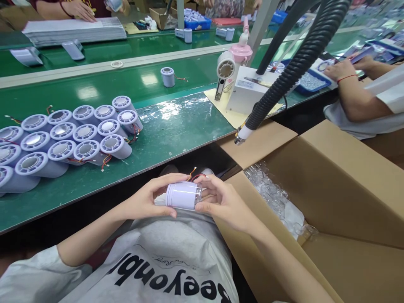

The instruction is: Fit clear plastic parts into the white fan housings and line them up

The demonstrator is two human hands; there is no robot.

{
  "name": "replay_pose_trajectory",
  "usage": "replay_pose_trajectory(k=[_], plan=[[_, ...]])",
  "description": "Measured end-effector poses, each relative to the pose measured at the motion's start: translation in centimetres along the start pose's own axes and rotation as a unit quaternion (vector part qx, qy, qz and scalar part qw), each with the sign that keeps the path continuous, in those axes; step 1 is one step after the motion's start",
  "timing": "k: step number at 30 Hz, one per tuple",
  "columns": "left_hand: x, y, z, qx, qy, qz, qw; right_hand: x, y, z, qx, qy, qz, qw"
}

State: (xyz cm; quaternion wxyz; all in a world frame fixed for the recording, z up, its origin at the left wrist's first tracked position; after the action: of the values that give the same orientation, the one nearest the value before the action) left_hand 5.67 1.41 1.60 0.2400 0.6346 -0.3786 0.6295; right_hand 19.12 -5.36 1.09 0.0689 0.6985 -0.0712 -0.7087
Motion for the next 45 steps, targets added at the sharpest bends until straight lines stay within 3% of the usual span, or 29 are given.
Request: replay_pose_trajectory(k=[10,24,29,33,36,38,40,42,43,45], plan=[[0.9,0.1,-0.1,-0.001,-0.064,0.056,0.996,2.0,-0.6,0.1,0.013,-0.066,0.075,0.995],[0.4,0.2,0.2,-0.019,-0.008,0.039,0.999,3.4,-0.4,2.1,0.0,-0.122,0.207,0.971],[0.7,0.2,0.2,-0.015,-0.025,0.06,0.998,4.1,0.1,2.8,-0.022,-0.151,0.285,0.946],[0.6,0.4,0.2,-0.006,-0.032,0.024,0.999,4.6,0.5,3.4,-0.042,-0.154,0.313,0.936],[0.2,0.6,0.1,0.012,-0.015,-0.032,0.999,4.5,0.1,2.4,-0.009,-0.069,0.241,0.968],[0.0,0.7,-0.1,0.028,0.009,-0.065,0.997,2.9,-0.5,0.3,0.081,0.064,0.084,0.991],[-0.2,0.8,-0.1,0.034,0.04,-0.087,0.995,0.0,-0.2,-0.6,0.129,0.195,-0.122,0.965],[-0.4,0.9,0.0,0.022,0.066,-0.108,0.992,-2.0,0.8,0.4,0.083,0.266,-0.288,0.916],[-0.5,0.9,0.2,0.012,0.074,-0.117,0.99,-2.3,1.2,1.0,0.043,0.277,-0.331,0.901],[-0.6,0.9,0.4,-0.007,0.079,-0.121,0.989,-2.1,1.3,1.5,-0.003,0.266,-0.332,0.905]])
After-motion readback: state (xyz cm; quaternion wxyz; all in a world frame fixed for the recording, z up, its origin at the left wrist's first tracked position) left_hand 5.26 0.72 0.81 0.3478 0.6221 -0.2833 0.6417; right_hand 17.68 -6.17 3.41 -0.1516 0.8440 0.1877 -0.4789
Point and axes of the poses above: each hand's wrist, its own y-axis away from the middle knuckle, its own z-axis out of the palm, x = y × z, the point moved 8 cm from there along -y, towards the middle knuckle, and after that the axes turned 9 degrees about x, right-handed, at the moved point
